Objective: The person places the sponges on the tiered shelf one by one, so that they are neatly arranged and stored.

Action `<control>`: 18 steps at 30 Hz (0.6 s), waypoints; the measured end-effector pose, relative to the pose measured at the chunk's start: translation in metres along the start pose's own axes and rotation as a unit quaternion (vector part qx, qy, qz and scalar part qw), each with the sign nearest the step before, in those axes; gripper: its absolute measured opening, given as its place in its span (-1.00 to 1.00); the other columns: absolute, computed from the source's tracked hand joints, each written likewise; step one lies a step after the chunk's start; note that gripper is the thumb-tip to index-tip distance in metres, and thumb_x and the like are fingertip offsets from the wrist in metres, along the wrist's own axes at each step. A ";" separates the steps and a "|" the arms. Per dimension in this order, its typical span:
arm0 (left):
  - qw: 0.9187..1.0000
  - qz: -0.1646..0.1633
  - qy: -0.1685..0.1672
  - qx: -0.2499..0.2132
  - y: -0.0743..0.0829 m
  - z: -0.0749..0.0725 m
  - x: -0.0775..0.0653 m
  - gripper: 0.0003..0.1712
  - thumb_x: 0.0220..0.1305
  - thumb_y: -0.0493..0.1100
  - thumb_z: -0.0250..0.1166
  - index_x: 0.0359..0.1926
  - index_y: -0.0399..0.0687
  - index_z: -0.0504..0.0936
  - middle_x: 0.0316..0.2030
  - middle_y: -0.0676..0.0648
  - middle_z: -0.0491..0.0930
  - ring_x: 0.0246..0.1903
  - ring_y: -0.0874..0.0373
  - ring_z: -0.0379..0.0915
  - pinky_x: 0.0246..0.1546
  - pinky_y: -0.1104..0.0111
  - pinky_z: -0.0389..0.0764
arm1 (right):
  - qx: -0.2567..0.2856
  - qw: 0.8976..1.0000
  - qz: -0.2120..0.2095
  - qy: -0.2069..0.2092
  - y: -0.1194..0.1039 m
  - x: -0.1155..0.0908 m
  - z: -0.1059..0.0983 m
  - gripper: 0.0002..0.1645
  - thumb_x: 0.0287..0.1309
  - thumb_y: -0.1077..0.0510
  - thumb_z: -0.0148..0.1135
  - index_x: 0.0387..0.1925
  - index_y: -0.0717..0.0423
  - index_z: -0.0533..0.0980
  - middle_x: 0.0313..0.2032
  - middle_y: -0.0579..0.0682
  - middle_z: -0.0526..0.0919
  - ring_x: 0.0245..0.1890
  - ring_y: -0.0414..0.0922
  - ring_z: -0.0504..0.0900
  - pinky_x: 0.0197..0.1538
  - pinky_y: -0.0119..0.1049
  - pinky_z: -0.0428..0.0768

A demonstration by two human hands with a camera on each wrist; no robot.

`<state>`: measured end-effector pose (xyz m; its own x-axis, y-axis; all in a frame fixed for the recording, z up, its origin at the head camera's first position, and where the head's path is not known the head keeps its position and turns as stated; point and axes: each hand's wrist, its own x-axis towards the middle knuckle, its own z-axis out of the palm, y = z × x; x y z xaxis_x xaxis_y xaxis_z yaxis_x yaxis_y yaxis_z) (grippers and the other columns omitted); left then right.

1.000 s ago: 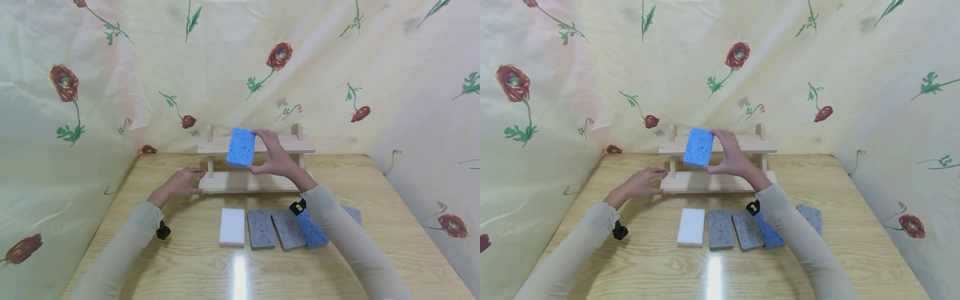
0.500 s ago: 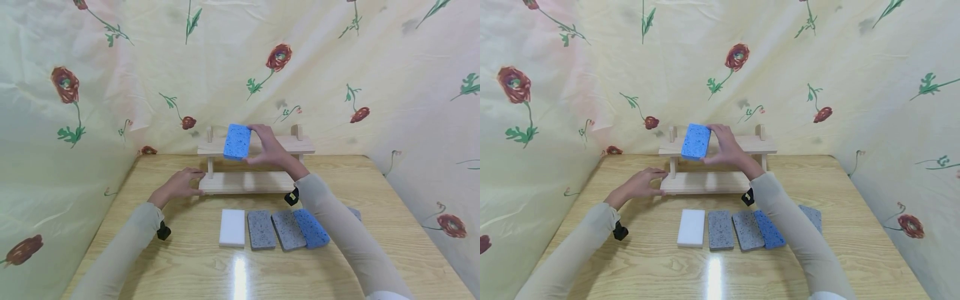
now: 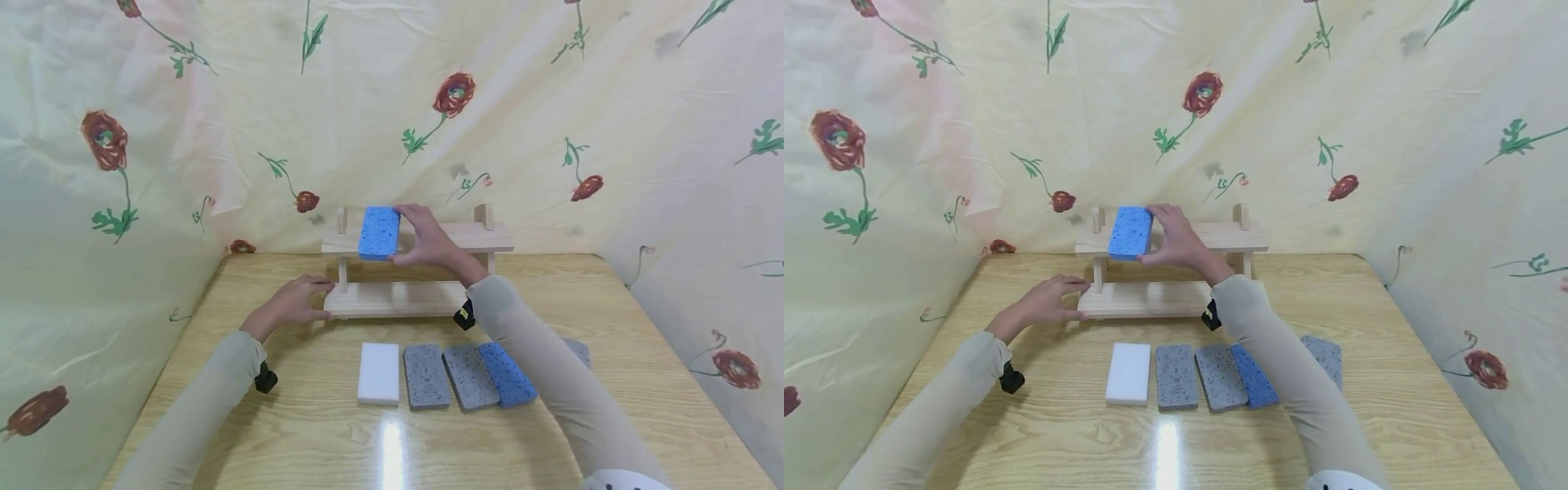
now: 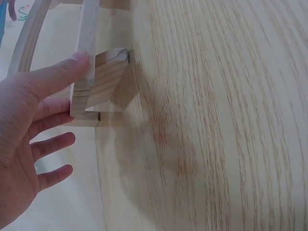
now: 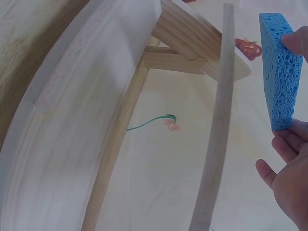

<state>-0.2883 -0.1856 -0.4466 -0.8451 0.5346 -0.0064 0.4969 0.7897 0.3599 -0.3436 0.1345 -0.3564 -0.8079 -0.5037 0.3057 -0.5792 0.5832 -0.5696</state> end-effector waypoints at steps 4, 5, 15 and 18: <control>1.000 0.001 0.002 0.001 -0.001 0.001 -0.001 -0.14 0.22 0.13 0.48 0.43 -0.16 0.44 0.42 -0.24 0.41 0.42 -0.25 0.29 0.39 -0.15 0.32 | -0.004 1.000 0.004 0.000 0.002 0.003 0.004 0.31 -0.23 0.06 0.68 0.54 0.19 0.18 0.47 0.14 0.29 0.43 0.10 0.21 0.45 0.13 0.27; 1.000 -0.001 0.001 0.001 -0.001 0.001 -0.001 -0.13 0.22 0.13 0.48 0.43 -0.15 0.44 0.42 -0.23 0.41 0.42 -0.25 0.29 0.40 -0.15 0.32 | -0.007 1.000 0.005 -0.001 0.003 0.004 0.005 0.31 -0.23 0.05 0.68 0.54 0.19 0.17 0.47 0.13 0.29 0.44 0.10 0.21 0.45 0.13 0.27; 1.000 -0.011 -0.003 -0.006 -0.001 0.000 0.000 -0.12 0.22 0.14 0.48 0.44 -0.14 0.43 0.43 -0.22 0.39 0.43 -0.23 0.27 0.41 -0.13 0.31 | -0.009 1.000 0.006 -0.006 0.011 0.015 0.011 0.33 -0.17 -0.06 0.64 0.58 0.13 0.12 0.53 0.08 0.24 0.50 0.09 0.20 0.50 0.13 0.23; 1.000 -0.012 -0.005 -0.005 -0.001 0.000 0.000 -0.12 0.22 0.16 0.47 0.44 -0.14 0.43 0.43 -0.22 0.39 0.43 -0.23 0.28 0.42 -0.12 0.31 | -0.012 1.000 0.009 -0.009 0.012 0.017 0.013 0.34 -0.16 -0.10 0.63 0.59 0.10 0.11 0.55 0.06 0.23 0.51 0.08 0.18 0.51 0.13 0.22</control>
<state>-0.2886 -0.1864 -0.4472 -0.8544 0.5190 -0.0249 0.4746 0.7990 0.3692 -0.3626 0.1248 -0.3674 -0.8160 -0.5050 0.2811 -0.5674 0.6074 -0.5559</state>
